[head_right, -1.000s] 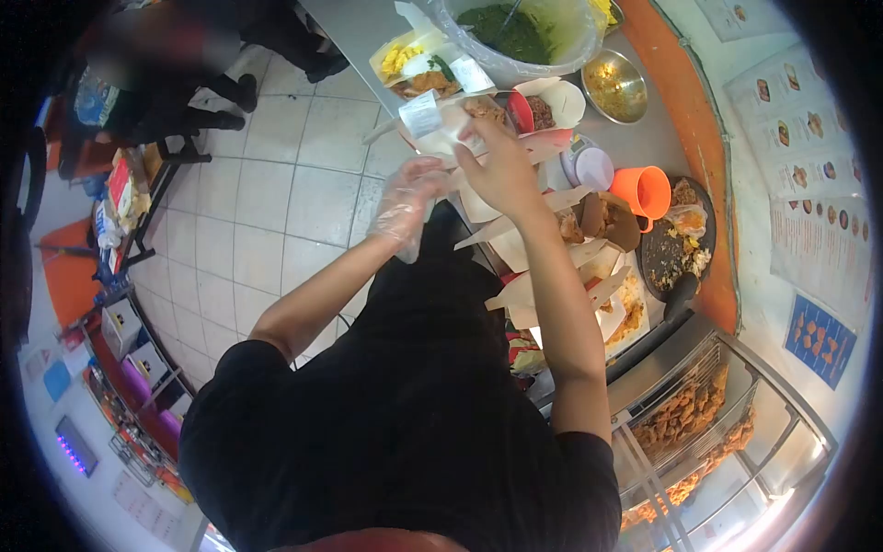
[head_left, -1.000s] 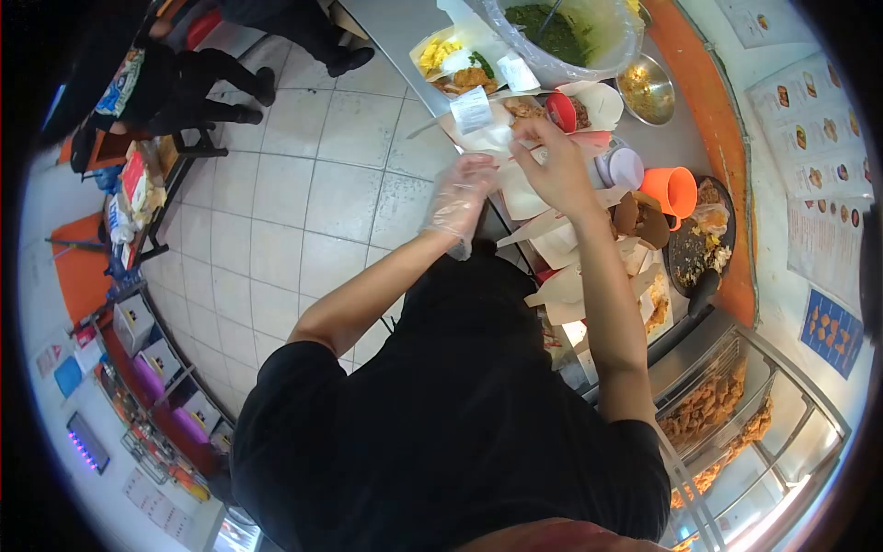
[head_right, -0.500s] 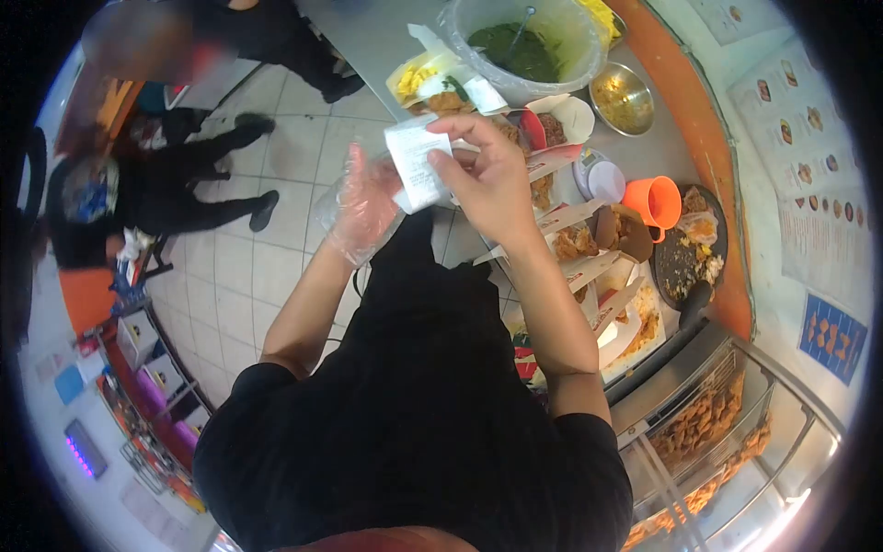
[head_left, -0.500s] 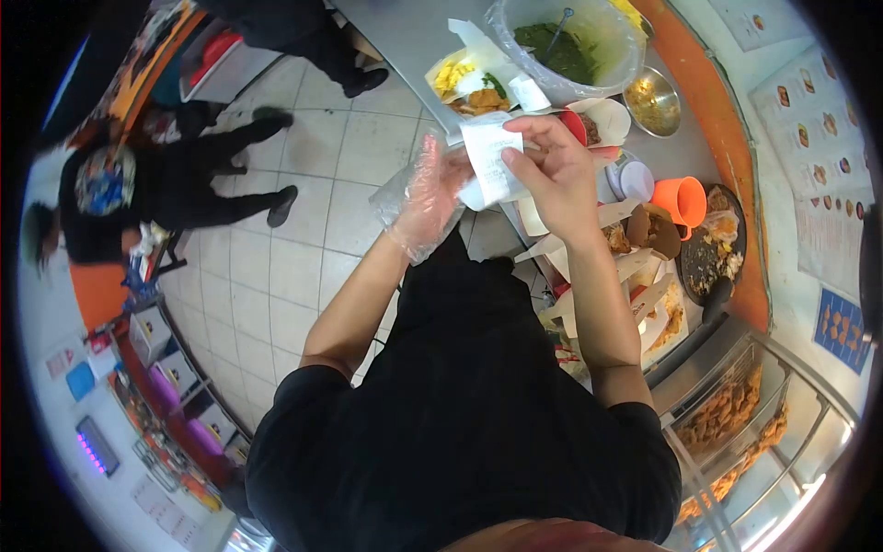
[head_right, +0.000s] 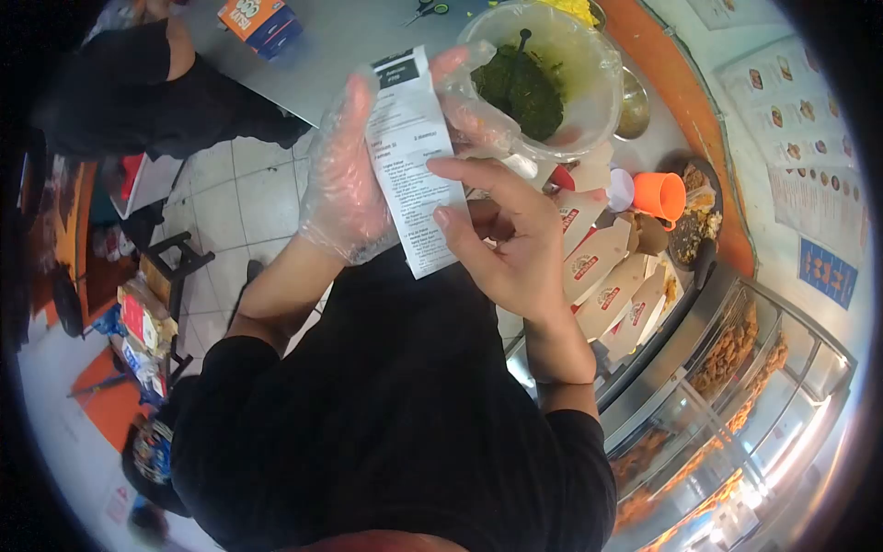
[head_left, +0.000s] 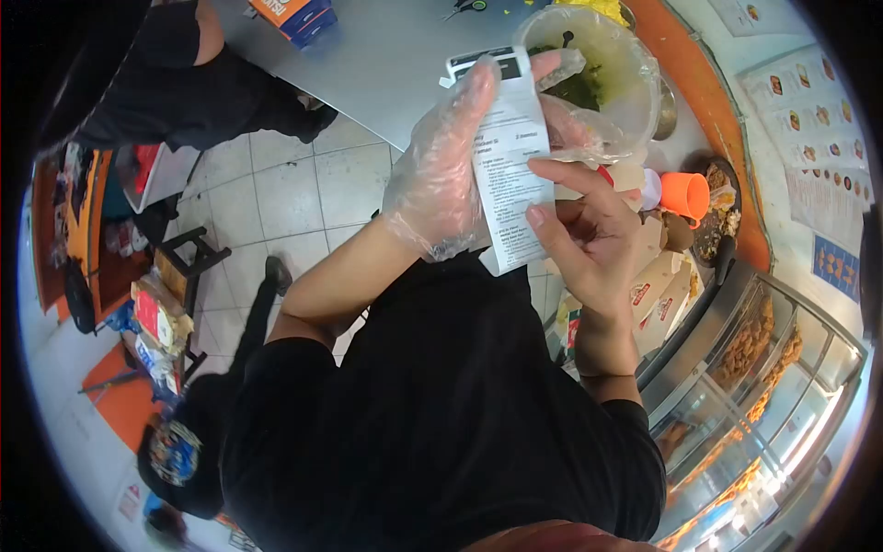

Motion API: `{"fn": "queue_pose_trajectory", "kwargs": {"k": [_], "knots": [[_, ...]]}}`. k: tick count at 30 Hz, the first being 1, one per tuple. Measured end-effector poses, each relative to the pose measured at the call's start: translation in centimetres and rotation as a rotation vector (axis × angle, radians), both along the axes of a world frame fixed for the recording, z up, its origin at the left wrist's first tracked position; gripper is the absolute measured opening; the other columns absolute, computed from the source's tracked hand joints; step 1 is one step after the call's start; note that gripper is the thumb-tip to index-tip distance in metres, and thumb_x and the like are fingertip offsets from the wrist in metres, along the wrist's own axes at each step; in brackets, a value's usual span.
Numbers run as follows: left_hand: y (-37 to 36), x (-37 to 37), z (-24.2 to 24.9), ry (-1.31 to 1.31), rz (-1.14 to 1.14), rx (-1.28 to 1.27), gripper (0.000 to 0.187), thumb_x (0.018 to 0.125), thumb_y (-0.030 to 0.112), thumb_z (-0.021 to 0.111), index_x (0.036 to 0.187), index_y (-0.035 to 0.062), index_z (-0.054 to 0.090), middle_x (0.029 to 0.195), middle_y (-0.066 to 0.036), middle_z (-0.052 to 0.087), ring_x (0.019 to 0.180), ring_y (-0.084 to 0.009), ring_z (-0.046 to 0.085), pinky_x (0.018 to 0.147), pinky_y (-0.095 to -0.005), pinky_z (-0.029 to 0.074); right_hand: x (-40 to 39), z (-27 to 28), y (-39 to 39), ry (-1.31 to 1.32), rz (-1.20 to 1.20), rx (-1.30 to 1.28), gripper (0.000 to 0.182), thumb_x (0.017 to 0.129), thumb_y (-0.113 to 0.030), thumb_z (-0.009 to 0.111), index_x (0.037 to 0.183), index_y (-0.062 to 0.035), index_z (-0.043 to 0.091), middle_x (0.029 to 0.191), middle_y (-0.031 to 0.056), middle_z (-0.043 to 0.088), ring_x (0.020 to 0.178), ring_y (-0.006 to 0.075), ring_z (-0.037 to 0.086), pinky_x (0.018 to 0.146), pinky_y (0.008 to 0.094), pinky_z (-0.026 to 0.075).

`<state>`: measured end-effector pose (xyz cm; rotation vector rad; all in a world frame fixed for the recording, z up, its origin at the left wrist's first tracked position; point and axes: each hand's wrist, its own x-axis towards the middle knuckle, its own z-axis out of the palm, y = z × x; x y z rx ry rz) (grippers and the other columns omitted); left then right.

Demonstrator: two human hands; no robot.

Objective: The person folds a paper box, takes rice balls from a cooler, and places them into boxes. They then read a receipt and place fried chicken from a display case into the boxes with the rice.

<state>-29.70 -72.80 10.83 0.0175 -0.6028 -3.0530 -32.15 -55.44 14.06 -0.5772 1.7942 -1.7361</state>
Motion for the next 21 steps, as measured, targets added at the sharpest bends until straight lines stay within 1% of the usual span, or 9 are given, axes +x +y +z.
{"fn": "queue_pose_trajectory", "kwargs": {"k": [1, 2, 5, 8, 11, 14, 17, 20, 21], "knots": [[-1.0, -0.4, 0.2, -0.017, -0.031, 0.012, 0.082, 0.102, 0.062, 0.045, 0.152, -0.0019, 0.036, 0.110, -0.021, 0.069, 0.109, -0.0289, 0.067, 0.100, -0.0438, 0.053, 0.2, 0.2, -0.9, 0.013, -0.026, -0.013, 0.037, 0.093, 0.010, 0.063, 0.128, 0.0025, 0.063, 0.123, 0.0115, 0.063, 0.094, 0.0149, 0.072, 0.074, 0.0234, 0.057], [-1.7, -0.8, 0.9, -0.046, -0.054, 0.083, 0.078, 0.104, 0.059, 0.045, 0.150, -0.0021, 0.038, 0.103, -0.018, 0.070, 0.104, -0.0272, 0.069, 0.099, -0.0425, 0.053, 0.2, 0.4, -1.7, 0.029, -0.049, -0.026, 0.037, 0.092, 0.010, 0.063, 0.129, 0.0026, 0.063, 0.123, 0.0120, 0.062, 0.095, 0.0158, 0.072, 0.075, 0.0238, 0.058], [-3.4, -1.8, 1.2, -0.034, -0.120, 0.096, 0.079, 0.103, 0.061, 0.047, 0.150, -0.0019, 0.038, 0.101, -0.017, 0.071, 0.101, -0.0257, 0.069, 0.097, -0.0410, 0.054, 0.1, 0.6, -2.8, 0.055, -0.077, -0.036, 0.037, 0.092, 0.011, 0.063, 0.128, 0.0032, 0.062, 0.125, 0.0133, 0.061, 0.098, 0.0180, 0.072, 0.077, 0.0252, 0.059], [-4.1, -3.1, 1.1, -0.069, -0.174, 0.167, 0.080, 0.102, 0.063, 0.047, 0.151, -0.0005, 0.038, 0.101, -0.015, 0.072, 0.100, -0.0249, 0.068, 0.096, -0.0398, 0.053, -0.1, 0.7, -3.2, 0.052, -0.099, -0.044, 0.037, 0.092, 0.012, 0.063, 0.127, 0.0041, 0.062, 0.125, 0.0141, 0.061, 0.099, 0.0191, 0.072, 0.077, 0.0262, 0.059], [-4.5, -3.8, 0.9, -0.082, -0.215, 0.160, 0.081, 0.101, 0.064, 0.048, 0.151, 0.0010, 0.038, 0.103, -0.015, 0.072, 0.103, -0.0247, 0.068, 0.098, -0.0399, 0.053, -0.5, 0.6, -3.2, 0.059, -0.098, -0.049, 0.037, 0.091, 0.013, 0.063, 0.127, 0.0048, 0.062, 0.124, 0.0142, 0.061, 0.099, 0.0194, 0.073, 0.077, 0.0263, 0.060], [-4.3, -4.2, 0.2, -0.071, -0.200, 0.095, 0.089, 0.100, 0.068, 0.040, 0.154, -0.0022, 0.034, 0.116, -0.018, 0.069, 0.113, -0.0310, 0.066, 0.104, -0.0446, 0.050, -0.6, 0.9, -3.0, 0.053, -0.109, -0.027, 0.039, 0.091, 0.013, 0.063, 0.129, 0.0049, 0.062, 0.123, 0.0139, 0.061, 0.098, 0.0194, 0.073, 0.076, 0.0258, 0.060], [-3.4, -3.8, 0.4, -0.055, -0.167, 0.243, 0.090, 0.100, 0.069, 0.038, 0.154, -0.0021, 0.033, 0.122, -0.021, 0.067, 0.117, -0.0337, 0.064, 0.108, -0.0464, 0.047, -0.8, 1.5, -2.4, 0.024, -0.111, 0.024, 0.042, 0.091, 0.011, 0.064, 0.132, 0.0046, 0.061, 0.121, 0.0130, 0.061, 0.098, 0.0194, 0.073, 0.074, 0.0247, 0.059], [-1.8, -3.5, 1.1, -0.066, -0.121, 0.156, 0.090, 0.100, 0.069, 0.037, 0.155, -0.0022, 0.031, 0.125, -0.022, 0.065, 0.119, -0.0350, 0.063, 0.111, -0.0468, 0.045, -0.9, 1.6, -1.6, 0.015, -0.122, 0.047, 0.044, 0.091, 0.010, 0.064, 0.135, 0.0044, 0.060, 0.119, 0.0118, 0.060, 0.098, 0.0190, 0.073, 0.072, 0.0235, 0.059], [-1.2, -3.3, 1.3, -0.068, -0.107, 0.159, 0.085, 0.101, 0.065, 0.041, 0.154, -0.0012, 0.033, 0.119, -0.021, 0.067, 0.115, -0.0329, 0.064, 0.107, -0.0452, 0.047, -0.9, 1.6, -1.3, 0.019, -0.128, 0.047, 0.045, 0.091, 0.010, 0.064, 0.136, 0.0043, 0.059, 0.119, 0.0114, 0.060, 0.098, 0.0188, 0.073, 0.072, 0.0231, 0.059]]}}
